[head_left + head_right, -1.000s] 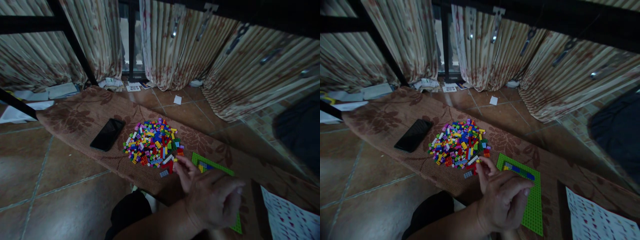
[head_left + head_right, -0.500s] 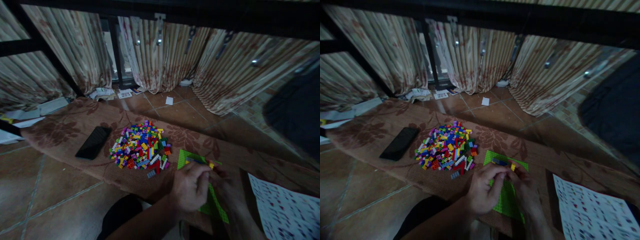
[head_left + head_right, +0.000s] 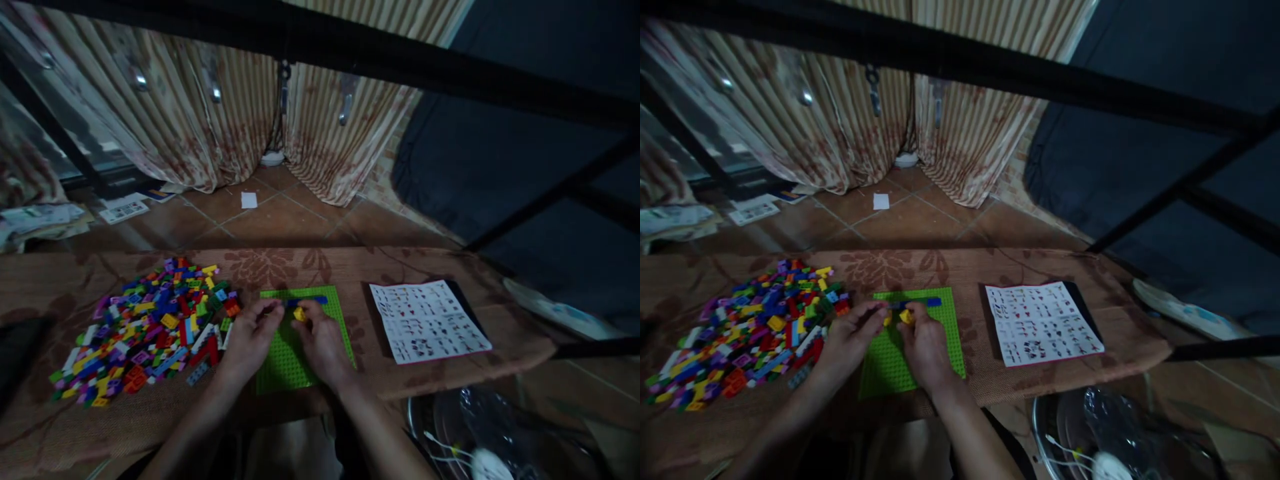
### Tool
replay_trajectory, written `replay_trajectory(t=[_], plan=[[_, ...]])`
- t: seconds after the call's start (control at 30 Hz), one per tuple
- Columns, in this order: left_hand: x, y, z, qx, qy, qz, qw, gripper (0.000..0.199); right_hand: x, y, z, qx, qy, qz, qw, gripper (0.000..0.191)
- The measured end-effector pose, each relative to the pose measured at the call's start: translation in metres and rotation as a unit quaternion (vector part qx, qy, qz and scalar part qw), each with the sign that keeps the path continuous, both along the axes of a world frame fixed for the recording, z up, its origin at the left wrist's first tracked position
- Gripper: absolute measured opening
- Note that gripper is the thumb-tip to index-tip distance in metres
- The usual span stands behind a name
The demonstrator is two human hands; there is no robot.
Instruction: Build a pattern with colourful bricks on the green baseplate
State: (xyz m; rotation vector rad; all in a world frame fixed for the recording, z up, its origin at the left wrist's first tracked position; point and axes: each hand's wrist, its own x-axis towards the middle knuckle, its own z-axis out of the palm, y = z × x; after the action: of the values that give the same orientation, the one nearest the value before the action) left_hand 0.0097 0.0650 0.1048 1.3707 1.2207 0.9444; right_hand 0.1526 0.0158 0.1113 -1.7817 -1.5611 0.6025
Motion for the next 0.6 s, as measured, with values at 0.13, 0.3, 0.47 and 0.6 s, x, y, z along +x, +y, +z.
replay_trajectory(t=[0.13,0.3,0.47,0.6], plan=[[0.012,-0.006,0.001,0.022,0.011,-0.058,0.998,0.029,0.003,-0.001,0.001,0.008,0.039,0.018,0.999,0.015],[0.016,-0.009,0.005,0.037,0.049,-0.092,0.994,0.022,0.009,-0.005,0.001,0.019,0.047,0.037,0.998,0.010],[0.013,-0.010,-0.006,0.034,0.077,-0.122,0.989,0.021,0.016,-0.009,0.002,0.020,0.019,0.065,0.997,0.012],[0.010,-0.010,-0.014,0.027,0.095,-0.141,0.985,0.018,0.018,-0.010,0.002,-0.007,0.021,0.079,0.997,0.016]])
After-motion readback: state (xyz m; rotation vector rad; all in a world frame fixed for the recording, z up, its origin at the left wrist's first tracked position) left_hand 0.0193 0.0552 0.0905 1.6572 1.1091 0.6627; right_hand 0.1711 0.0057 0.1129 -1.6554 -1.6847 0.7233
